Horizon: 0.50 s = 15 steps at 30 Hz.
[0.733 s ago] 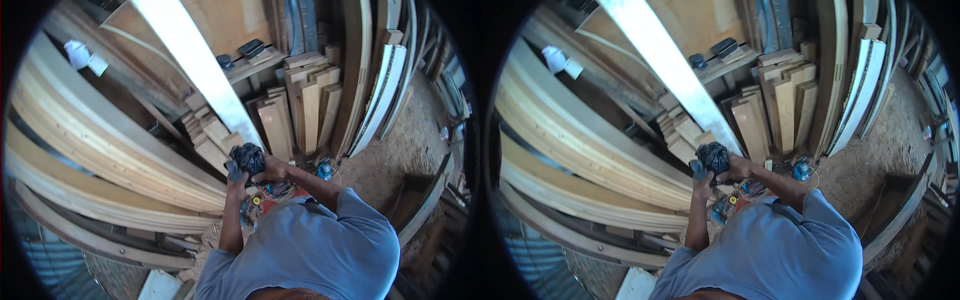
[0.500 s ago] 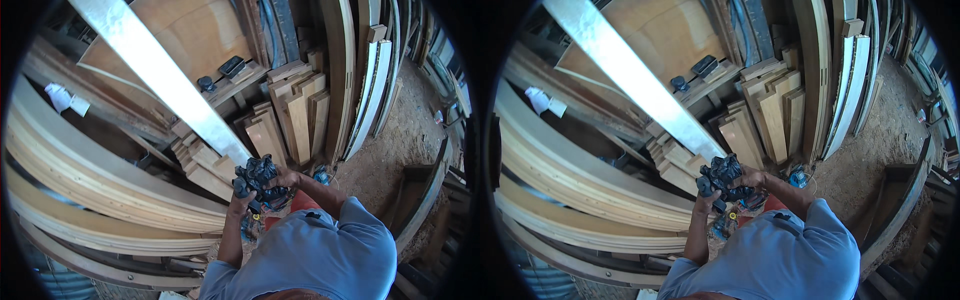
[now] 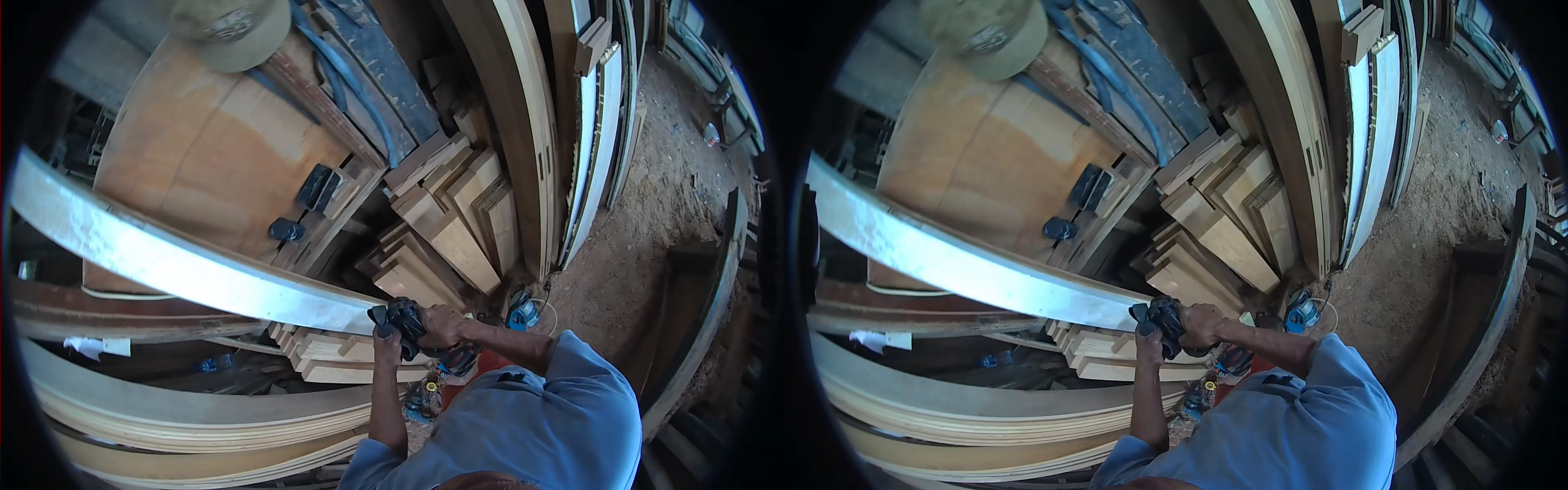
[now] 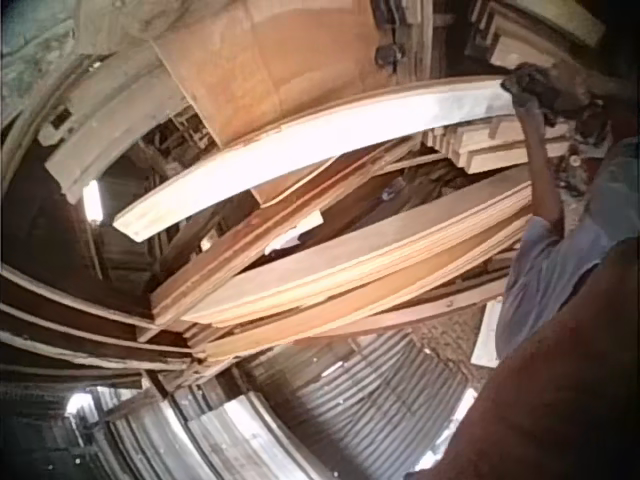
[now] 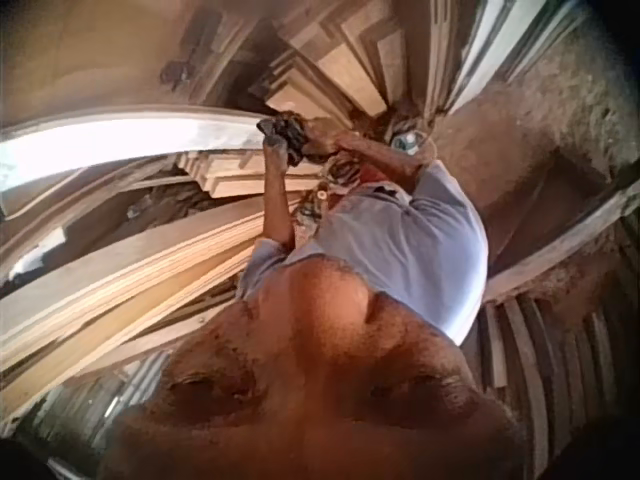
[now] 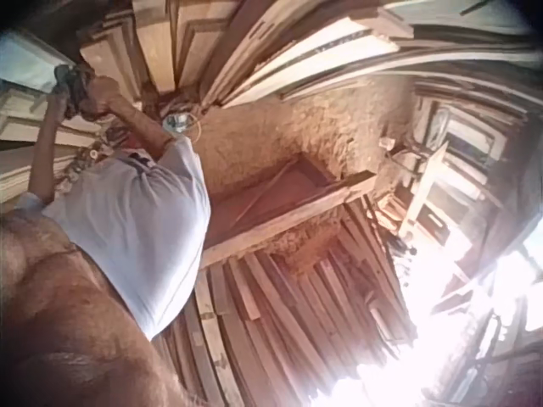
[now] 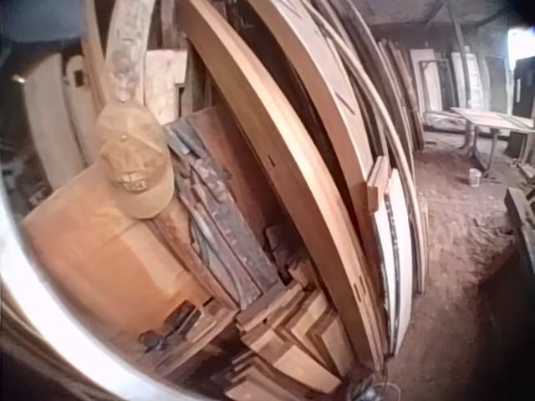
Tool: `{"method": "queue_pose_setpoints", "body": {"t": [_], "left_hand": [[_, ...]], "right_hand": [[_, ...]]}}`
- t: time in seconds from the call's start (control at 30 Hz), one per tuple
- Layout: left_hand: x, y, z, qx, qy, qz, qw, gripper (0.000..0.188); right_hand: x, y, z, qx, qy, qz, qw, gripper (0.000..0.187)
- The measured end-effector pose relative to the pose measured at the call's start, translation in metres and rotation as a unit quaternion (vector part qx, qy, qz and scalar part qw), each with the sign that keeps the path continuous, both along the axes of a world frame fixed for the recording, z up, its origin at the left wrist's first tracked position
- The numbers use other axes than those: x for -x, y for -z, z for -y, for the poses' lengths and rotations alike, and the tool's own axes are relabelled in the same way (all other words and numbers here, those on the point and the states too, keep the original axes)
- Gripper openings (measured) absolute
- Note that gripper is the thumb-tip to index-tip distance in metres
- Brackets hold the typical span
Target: The person applies a dark adhesive strip to the edge of a curved white board, presses it down by hand, and then collects wood carvings from a container.
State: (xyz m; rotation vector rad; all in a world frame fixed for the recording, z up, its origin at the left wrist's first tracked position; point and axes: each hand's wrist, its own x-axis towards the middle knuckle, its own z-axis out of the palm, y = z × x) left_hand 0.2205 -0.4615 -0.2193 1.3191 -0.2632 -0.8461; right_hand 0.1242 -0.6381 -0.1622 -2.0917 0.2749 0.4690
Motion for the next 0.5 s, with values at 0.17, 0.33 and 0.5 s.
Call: {"method": "queue_pose_setpoints", "body": {"t": [0.17, 0.33, 0.5], "left_hand": [[-0.032, 0.011, 0.05, 0.038, 0.068, -0.081, 0.994, 0.05], [-0.043, -0.019, 0.112, 0.011, 0.096, -0.106, 0.99, 0.052], [-0.035, -0.013, 0.131, 0.016, 0.036, -0.172, 0.984, 0.052]], "right_hand": [[-0.006, -0.003, 0.055, 0.016, 0.036, 0.057, 0.998, 0.065], [0.001, -0.02, 0.107, 0.172, 0.145, 0.206, 0.952, 0.09], [-0.015, -0.008, 0.173, -0.294, 0.067, 0.1, 0.948, 0.087]]}}
